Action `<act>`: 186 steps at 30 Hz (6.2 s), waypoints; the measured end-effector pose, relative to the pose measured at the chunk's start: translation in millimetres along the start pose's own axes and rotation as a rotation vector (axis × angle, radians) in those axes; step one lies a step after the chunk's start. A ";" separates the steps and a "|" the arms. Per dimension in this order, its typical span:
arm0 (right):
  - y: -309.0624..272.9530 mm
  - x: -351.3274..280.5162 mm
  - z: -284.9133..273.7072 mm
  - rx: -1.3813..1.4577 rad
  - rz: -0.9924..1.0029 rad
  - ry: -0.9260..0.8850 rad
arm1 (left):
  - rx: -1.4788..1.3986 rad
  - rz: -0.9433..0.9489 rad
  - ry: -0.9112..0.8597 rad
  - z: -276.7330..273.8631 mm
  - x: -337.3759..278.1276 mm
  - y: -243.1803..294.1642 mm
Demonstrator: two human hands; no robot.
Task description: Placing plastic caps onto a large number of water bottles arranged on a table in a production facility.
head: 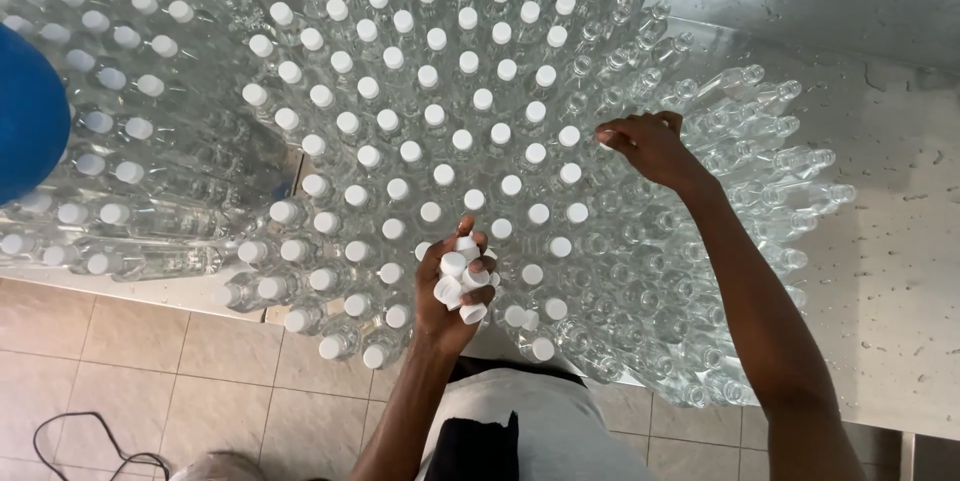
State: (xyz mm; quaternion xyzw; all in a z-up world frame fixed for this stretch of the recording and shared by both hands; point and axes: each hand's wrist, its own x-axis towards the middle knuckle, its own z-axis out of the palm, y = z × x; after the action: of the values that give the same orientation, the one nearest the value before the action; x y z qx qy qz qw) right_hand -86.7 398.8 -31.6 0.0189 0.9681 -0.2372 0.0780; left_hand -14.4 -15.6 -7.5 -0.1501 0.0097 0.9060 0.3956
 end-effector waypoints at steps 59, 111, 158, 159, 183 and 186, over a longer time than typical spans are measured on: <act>34.7 122.9 24.5 -0.313 -0.198 0.031 | 0.011 0.235 0.225 30.8 9.6 -38.6; -178.7 -81.1 -36.3 0.495 -0.314 -0.499 | 0.590 -0.150 0.387 81.9 9.4 -52.4; 42.9 76.6 -12.3 -0.144 0.037 0.098 | 0.534 -0.117 0.215 48.5 18.7 -56.2; 42.7 74.3 -10.8 -0.228 -0.002 0.147 | 0.519 -0.151 0.177 47.7 16.6 -57.3; -216.2 -125.6 2.6 0.585 -0.243 -0.053 | 0.631 0.178 0.459 61.8 -4.5 -61.7; -191.9 -89.0 -33.6 0.479 -0.220 0.102 | 0.576 0.198 0.454 59.2 -4.2 -55.0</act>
State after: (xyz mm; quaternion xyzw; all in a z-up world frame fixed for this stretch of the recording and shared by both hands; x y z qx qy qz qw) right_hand -17.7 244.2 99.6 -0.0566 0.8832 -0.4655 -0.0038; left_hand 12.2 27.2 55.8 -0.2278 0.3659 0.8437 0.3199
